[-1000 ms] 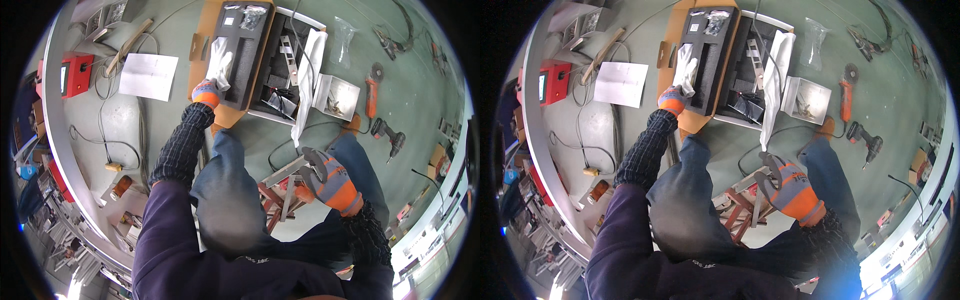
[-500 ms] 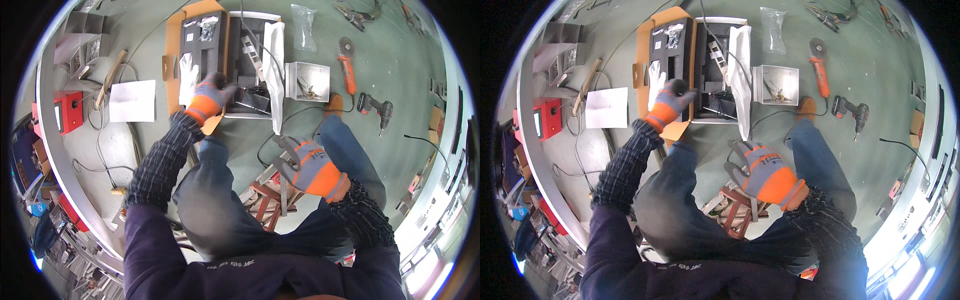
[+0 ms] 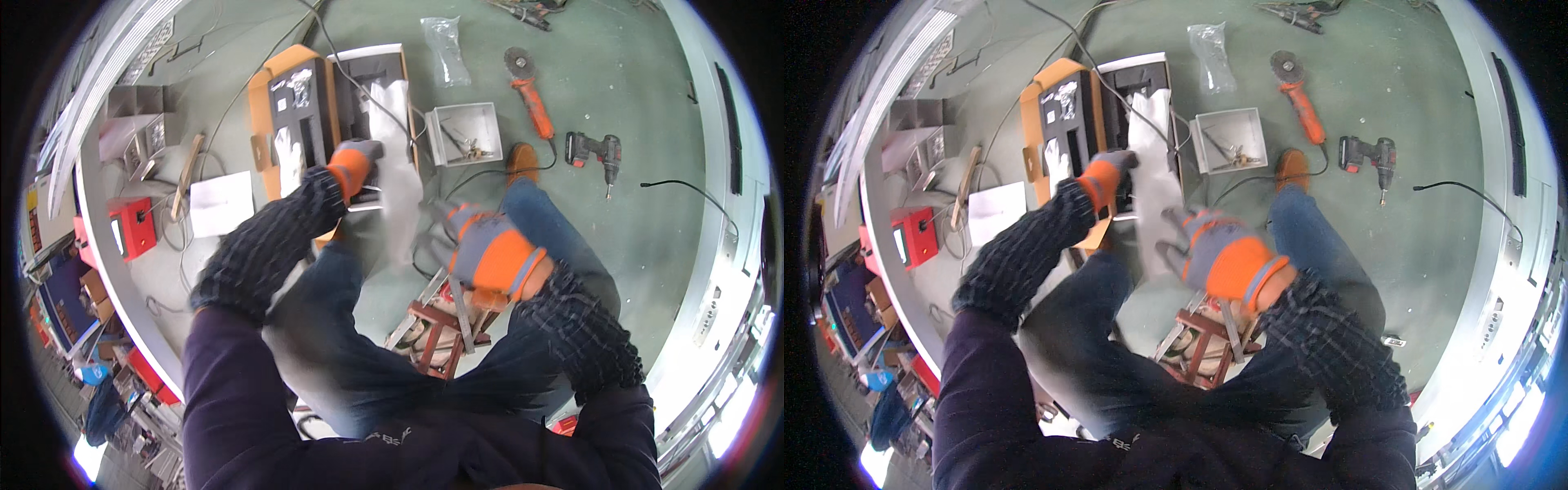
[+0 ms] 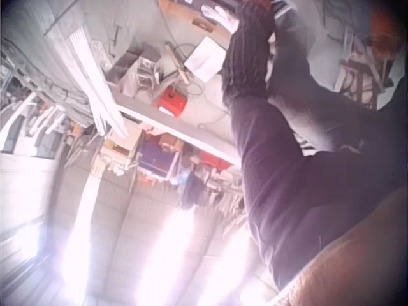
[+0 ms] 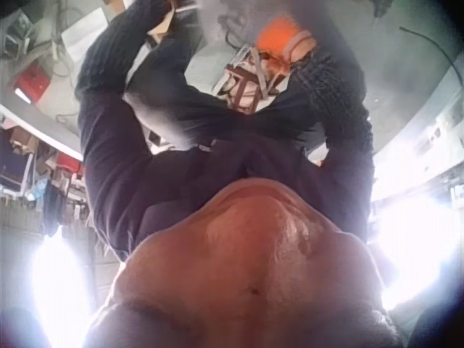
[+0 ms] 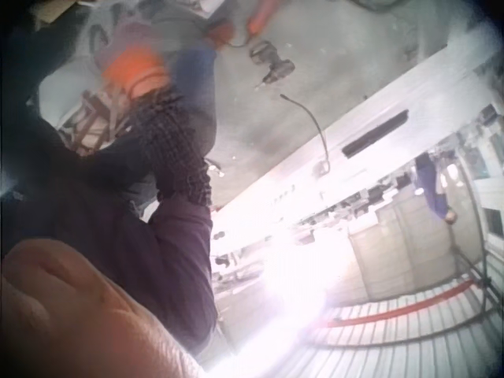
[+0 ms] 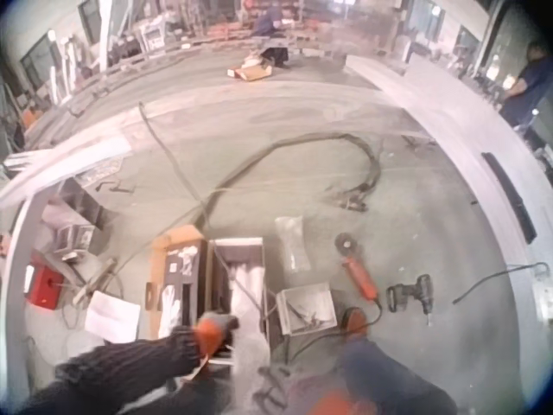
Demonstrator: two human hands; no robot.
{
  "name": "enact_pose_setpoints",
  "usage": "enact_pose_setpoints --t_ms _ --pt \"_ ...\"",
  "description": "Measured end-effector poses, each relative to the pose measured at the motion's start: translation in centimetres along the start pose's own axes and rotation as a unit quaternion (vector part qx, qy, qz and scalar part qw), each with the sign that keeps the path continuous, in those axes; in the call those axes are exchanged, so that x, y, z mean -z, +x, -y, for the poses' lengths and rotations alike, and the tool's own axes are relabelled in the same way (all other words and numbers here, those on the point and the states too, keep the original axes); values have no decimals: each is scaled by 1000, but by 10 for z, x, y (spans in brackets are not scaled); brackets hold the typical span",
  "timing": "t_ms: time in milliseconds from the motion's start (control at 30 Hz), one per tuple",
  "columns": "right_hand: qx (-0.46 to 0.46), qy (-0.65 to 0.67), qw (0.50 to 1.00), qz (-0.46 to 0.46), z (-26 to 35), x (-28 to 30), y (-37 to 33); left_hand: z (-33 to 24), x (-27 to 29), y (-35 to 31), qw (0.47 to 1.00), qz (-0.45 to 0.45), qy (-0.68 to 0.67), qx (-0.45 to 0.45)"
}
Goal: The person sits on the floor in a workshop and unpacks a cardboard box containing electronic components. They remove a black rectangular device and wipe it with a white cloth, then handle metal brackets and a power cord, placing items back into the box.
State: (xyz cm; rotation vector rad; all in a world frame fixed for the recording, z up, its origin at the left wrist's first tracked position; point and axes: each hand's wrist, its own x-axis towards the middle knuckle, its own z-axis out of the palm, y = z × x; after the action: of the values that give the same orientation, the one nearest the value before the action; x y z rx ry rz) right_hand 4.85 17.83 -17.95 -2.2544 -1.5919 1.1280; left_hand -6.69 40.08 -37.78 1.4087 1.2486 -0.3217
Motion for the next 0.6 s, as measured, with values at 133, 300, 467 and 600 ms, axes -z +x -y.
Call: enact_pose_setpoints --t_ms 133,300,467,600 --pt "-65 68 996 4 -19 40 16 -5 94 -147 973 -61 -222 -5" --pt "-74 87 993 -35 -48 -22 56 8 113 -267 845 -309 208 -384" --pt "-80 -84 987 110 -45 -98 94 28 89 -270 819 -337 -406 -226" --pt "-37 -72 993 90 -38 -100 91 31 94 -257 835 -321 -379 -239"
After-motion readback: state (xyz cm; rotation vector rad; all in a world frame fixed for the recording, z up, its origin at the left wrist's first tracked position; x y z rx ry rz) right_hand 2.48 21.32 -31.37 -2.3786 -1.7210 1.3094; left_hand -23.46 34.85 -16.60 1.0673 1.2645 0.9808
